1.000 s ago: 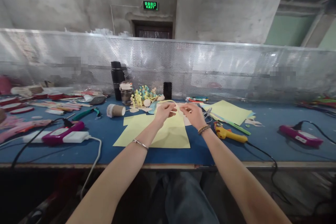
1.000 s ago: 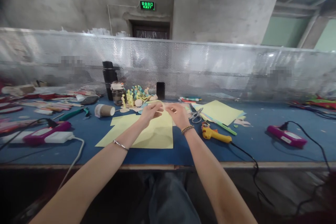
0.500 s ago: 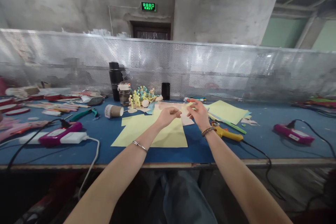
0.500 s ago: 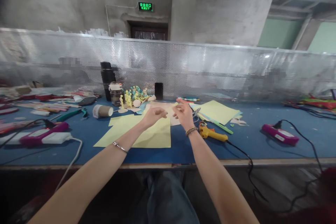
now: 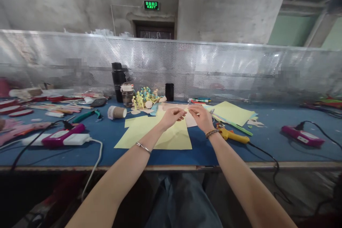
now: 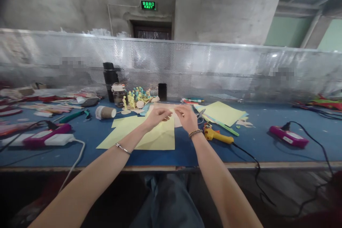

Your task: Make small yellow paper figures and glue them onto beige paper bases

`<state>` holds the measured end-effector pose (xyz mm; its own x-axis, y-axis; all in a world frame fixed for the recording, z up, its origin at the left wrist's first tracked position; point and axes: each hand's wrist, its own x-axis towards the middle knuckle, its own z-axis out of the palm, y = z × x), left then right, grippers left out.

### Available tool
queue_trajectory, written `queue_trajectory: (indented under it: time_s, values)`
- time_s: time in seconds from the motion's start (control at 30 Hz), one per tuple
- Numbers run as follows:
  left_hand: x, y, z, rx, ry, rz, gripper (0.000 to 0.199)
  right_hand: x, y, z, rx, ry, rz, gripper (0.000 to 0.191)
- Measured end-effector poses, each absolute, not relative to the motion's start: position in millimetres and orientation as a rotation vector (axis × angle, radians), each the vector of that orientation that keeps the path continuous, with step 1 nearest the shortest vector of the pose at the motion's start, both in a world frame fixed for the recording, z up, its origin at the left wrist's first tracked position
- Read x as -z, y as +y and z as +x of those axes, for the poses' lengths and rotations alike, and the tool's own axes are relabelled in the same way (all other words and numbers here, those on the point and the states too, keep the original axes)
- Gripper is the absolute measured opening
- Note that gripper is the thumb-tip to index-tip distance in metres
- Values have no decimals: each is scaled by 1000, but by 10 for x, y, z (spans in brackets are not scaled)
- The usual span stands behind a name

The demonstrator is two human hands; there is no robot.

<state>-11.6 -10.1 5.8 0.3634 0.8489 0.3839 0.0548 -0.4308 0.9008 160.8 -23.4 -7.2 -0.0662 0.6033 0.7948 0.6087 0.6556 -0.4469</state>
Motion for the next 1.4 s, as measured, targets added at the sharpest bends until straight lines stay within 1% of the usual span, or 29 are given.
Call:
queue_trajectory:
  time_s: [0.1, 0.27, 0.37, 0.8, 0.97, 1.17, 1.3, 1.4]
  values:
    - [-55, -90, -104, -1241, 795, 1701, 31, 104, -195, 1575, -140, -1749, -1015, 22]
    - [-70, -118, -89, -1284, 814, 1661, 27, 95, -226, 1509, -556, -1601, -1007, 27]
    - [-71, -121, -84, -1310, 848, 1729, 27, 75, -258, 1490, -677, -1535, -1006, 28]
    - [-4, -68, -117, -1547, 917, 2163, 19, 102, -232, 1452, -805, -1501, -992, 32]
    - [8, -65, -125, -1514, 977, 2233, 19, 101, -236, 1444, -873, -1450, -993, 31]
    - [45, -26, -118, -1498, 906, 2293, 20, 93, -249, 1444, -958, -1358, -909, 41]
    - [86, 10, -116, -1452, 896, 2371, 19, 92, -252, 1439, -991, -1382, -913, 41]
    - [100, 14, -117, -1405, 865, 2418, 21, 96, -248, 1438, -999, -1389, -896, 42]
